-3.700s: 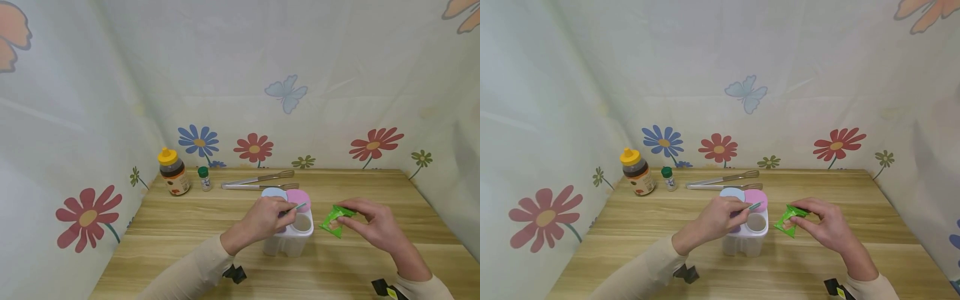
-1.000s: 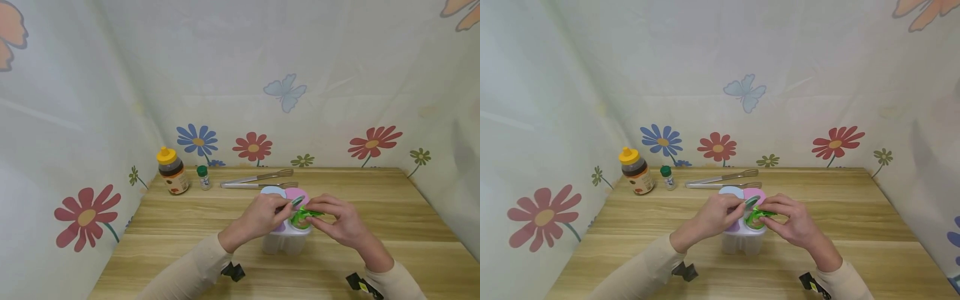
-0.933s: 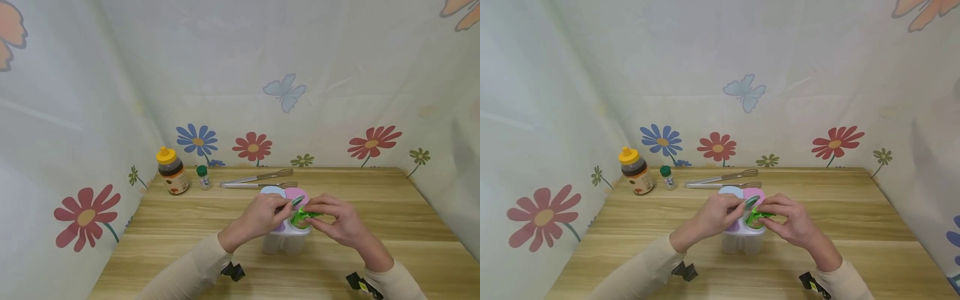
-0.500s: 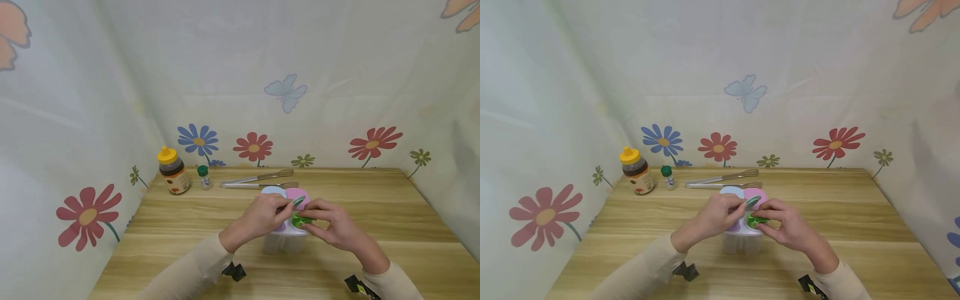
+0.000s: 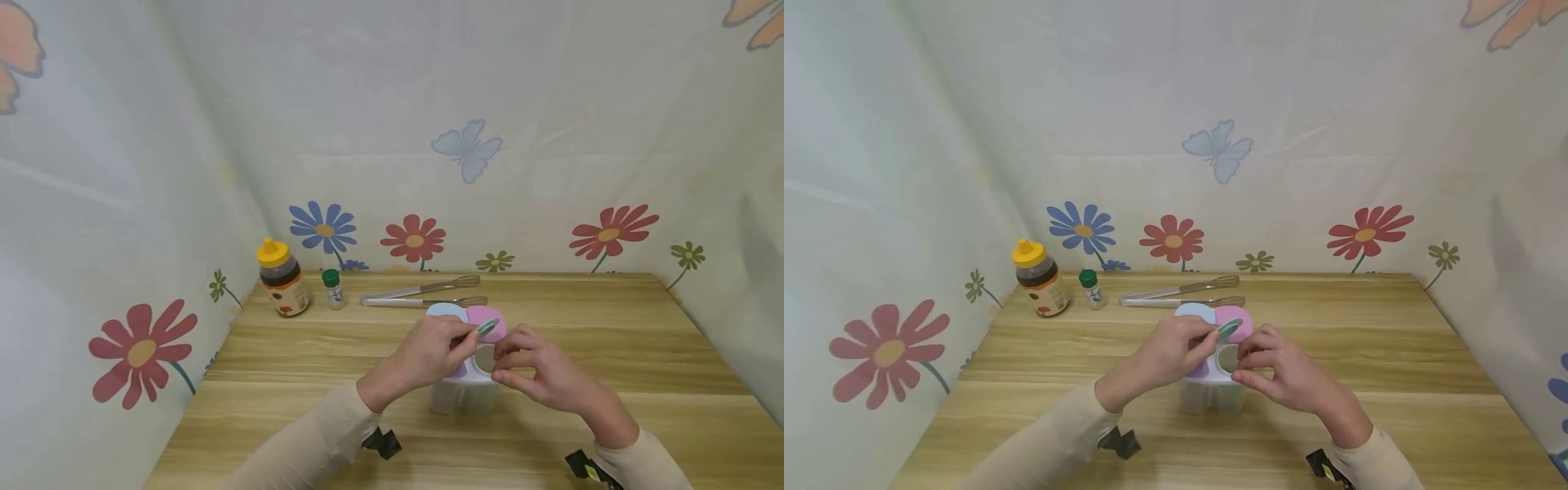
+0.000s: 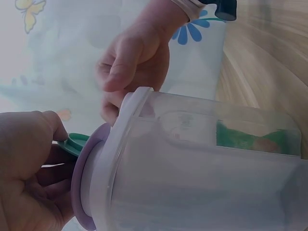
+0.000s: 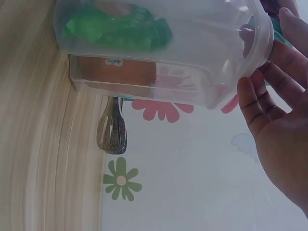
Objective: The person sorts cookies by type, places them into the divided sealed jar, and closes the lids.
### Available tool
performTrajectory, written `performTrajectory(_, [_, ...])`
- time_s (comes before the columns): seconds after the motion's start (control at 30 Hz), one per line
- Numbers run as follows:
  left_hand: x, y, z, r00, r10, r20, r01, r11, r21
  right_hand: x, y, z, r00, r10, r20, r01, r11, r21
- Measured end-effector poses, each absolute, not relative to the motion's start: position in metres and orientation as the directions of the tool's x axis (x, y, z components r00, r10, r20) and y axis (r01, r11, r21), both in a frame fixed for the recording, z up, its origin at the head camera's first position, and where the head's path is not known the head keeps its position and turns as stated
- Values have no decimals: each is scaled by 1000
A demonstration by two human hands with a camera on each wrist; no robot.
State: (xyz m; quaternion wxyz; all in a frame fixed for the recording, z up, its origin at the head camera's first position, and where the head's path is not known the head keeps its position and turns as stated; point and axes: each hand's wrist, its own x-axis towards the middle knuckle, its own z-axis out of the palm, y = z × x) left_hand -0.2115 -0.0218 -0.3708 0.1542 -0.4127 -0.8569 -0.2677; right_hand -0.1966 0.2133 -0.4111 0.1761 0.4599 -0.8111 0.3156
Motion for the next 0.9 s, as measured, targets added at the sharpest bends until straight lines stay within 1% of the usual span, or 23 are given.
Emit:
performTrajectory(0.23, [-211, -23, -368, -599, 643, 477, 799, 518, 306, -198, 214, -411, -488, -595, 639, -871, 287, -398])
performTrajectory(0.33, [-210, -23, -367, -593, 657, 465, 804, 510, 305, -198, 214, -411, -475, -579, 663, -878, 262, -401])
performTrajectory(0.57, [-211, -24, -368, -590, 670, 450, 807, 506, 304, -199, 218, -416, -549, -558, 623, -834, 307, -459])
performTrajectory(0.77, [-211, -24, -368, -580, 683, 444, 814, 504, 288, -205, 220, -422, -510, -509, 693, -860, 280, -427])
performTrajectory(0.9, [-211, -26, -367, -569, 705, 424, 822, 500, 271, -207, 221, -424, -516, -494, 700, -856, 274, -438])
